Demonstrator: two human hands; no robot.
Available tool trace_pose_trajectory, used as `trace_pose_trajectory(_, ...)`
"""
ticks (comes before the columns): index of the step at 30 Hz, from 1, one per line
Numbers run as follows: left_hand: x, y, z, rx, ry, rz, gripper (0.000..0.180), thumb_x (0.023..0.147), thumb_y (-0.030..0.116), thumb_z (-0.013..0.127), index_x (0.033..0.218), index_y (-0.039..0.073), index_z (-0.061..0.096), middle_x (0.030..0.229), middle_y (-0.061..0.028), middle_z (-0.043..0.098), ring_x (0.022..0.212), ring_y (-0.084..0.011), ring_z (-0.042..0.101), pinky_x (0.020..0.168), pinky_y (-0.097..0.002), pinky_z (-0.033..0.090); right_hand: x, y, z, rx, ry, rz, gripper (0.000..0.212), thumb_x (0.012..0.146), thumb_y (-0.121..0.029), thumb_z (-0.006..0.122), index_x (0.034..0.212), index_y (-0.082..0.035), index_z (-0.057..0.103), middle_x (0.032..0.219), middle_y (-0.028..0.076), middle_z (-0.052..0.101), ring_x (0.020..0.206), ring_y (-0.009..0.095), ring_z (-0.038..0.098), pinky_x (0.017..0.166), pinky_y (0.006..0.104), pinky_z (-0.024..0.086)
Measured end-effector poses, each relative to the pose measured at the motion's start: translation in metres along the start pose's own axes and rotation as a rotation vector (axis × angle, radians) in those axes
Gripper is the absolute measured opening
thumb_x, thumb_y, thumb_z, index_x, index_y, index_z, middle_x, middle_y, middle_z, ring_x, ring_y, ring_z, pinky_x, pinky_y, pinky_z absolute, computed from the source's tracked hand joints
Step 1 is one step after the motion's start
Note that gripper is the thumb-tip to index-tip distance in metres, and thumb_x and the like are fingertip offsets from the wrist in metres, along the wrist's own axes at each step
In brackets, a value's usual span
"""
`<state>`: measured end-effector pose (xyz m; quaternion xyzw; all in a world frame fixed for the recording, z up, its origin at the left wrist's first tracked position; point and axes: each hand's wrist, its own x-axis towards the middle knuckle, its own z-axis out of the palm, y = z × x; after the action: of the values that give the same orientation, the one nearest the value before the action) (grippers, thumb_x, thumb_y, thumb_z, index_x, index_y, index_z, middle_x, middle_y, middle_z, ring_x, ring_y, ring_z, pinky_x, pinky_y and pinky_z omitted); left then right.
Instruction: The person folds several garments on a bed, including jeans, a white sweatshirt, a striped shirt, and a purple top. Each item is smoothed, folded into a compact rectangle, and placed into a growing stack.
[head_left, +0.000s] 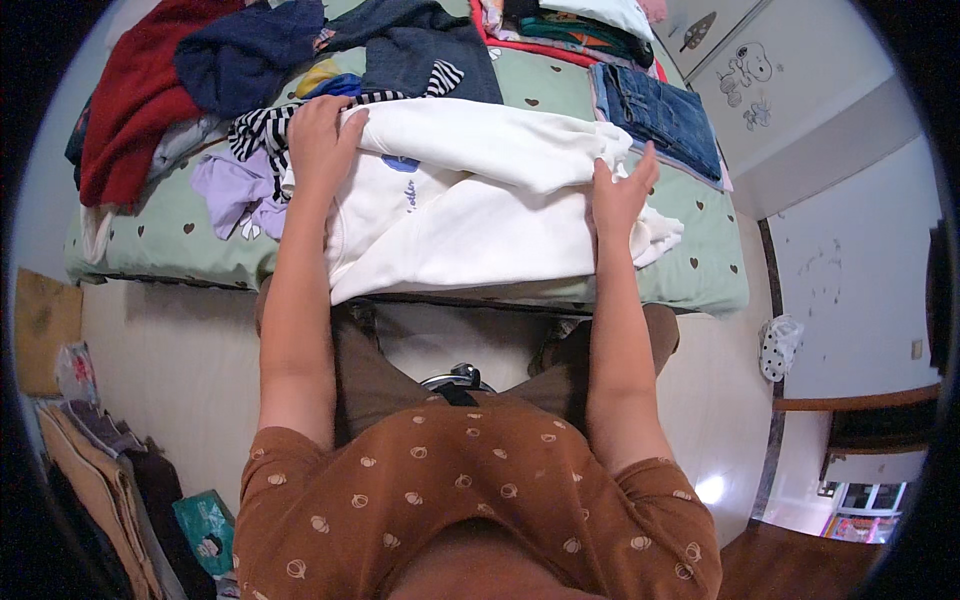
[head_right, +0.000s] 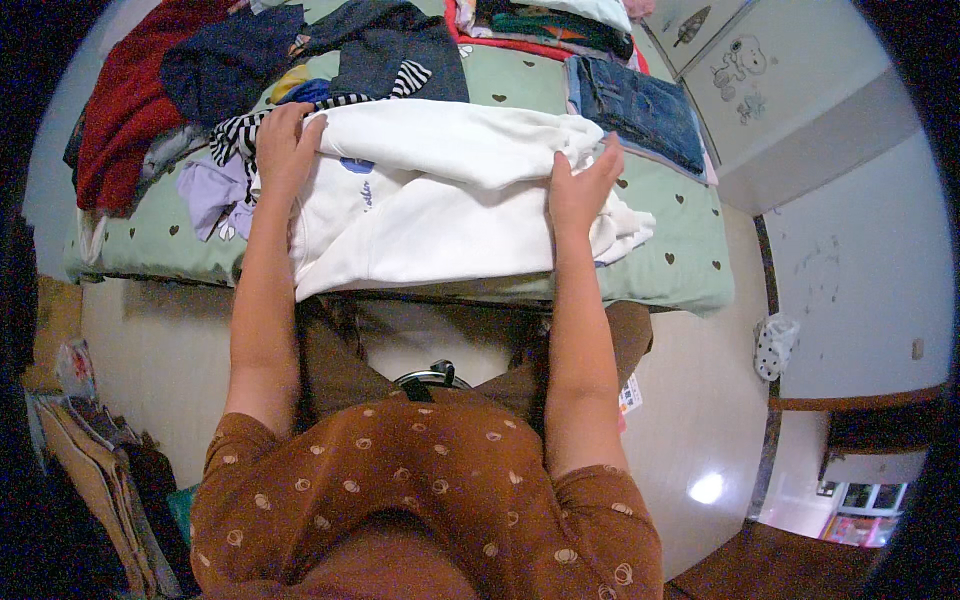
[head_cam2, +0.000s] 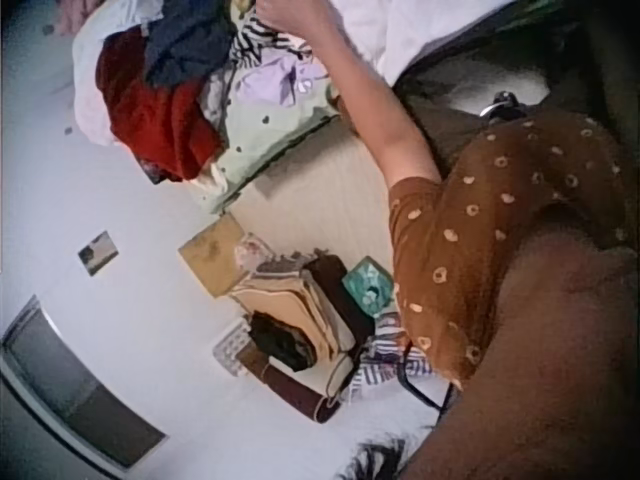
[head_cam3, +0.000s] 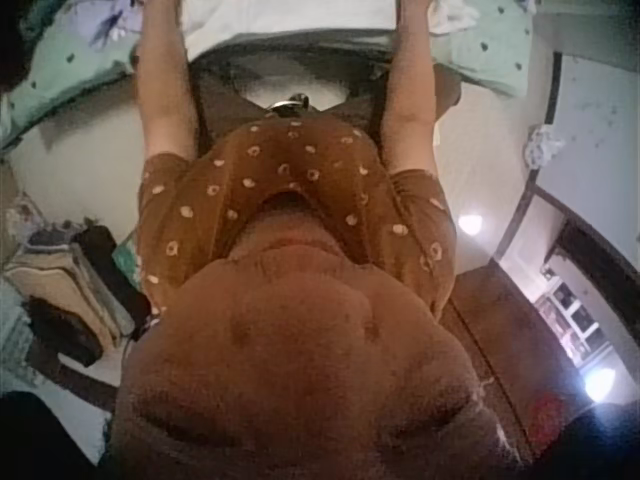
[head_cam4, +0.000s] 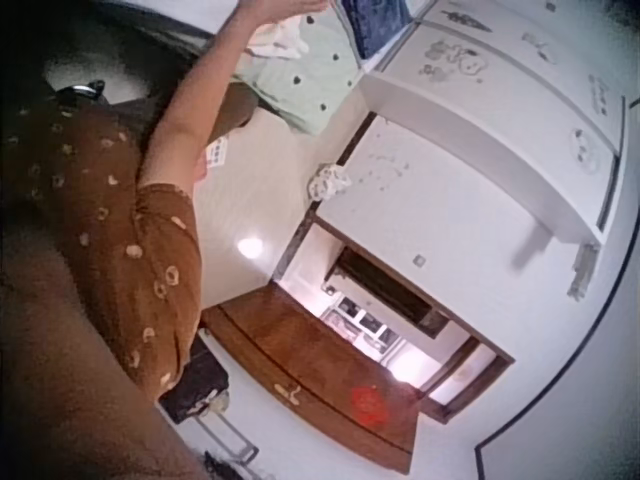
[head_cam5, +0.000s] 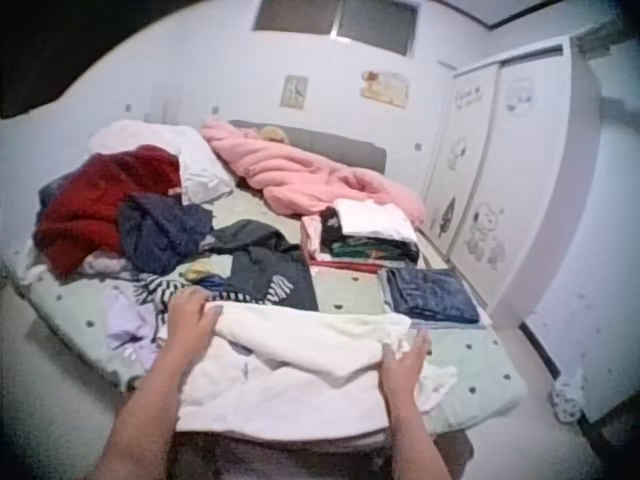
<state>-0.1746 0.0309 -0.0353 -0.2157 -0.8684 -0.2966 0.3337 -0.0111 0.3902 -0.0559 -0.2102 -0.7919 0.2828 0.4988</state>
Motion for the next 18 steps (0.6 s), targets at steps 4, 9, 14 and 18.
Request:
trace_pose_trajectory(4,-0.015,-0.014,-0.018,0.071,-0.034,-0.142,0.061,0.082,0.043,0.071,0.126,0.002,0.060,0.120,-0.0192,0.063,0.113,-0.0359,0.056,0.099,-0.0427,0.043,-0.003,-0.036,-0.019,-0.112,-0.264,-0.435,0.075,0.076,-0.031,0.077,0.140,-0.003,0.049,0.138,0.023,0.053,0.131,0.041,0.045,0.115,0.0472,0.028)
trace_pose_trajectory(9,-0.018,-0.035,-0.043,-0.071,-0.244,-0.296,0.074,0.074,0.042,0.077,0.132,0.001,0.058,0.128,-0.0202,0.060,0.117,-0.0348,0.056,0.101,-0.0417,0.043,-0.029,-0.058,-0.014,-0.097,-0.751,-0.496,0.078,0.069,-0.037,0.080,0.138,-0.012,0.054,0.141,0.015,0.055,0.131,0.034,0.048,0.112,0.0444,0.033)
trace_pose_trajectory(14,-0.019,-0.034,-0.047,-0.036,-0.313,-0.433,0.059,0.073,0.040,0.078,0.116,0.002,0.064,0.121,-0.0185,0.064,0.107,-0.0335,0.062,0.091,-0.0421,0.048,-0.018,-0.056,0.000,-0.008,-0.671,-0.454,0.056,0.073,-0.012,0.077,0.127,-0.010,0.064,0.127,0.013,0.065,0.120,0.032,0.059,0.103,0.0361,0.045)
trace_pose_trajectory(18,-0.013,-0.057,-0.038,-0.102,-0.266,-0.435,0.043,0.078,0.032,0.073,0.106,-0.001,0.066,0.096,-0.0168,0.071,0.087,-0.0295,0.068,0.082,-0.0391,0.051,-0.003,-0.054,0.017,0.201,-0.650,-0.272,0.045,0.074,0.006,0.058,0.113,-0.010,0.071,0.117,0.015,0.070,0.112,0.033,0.064,0.100,0.0362,0.047)
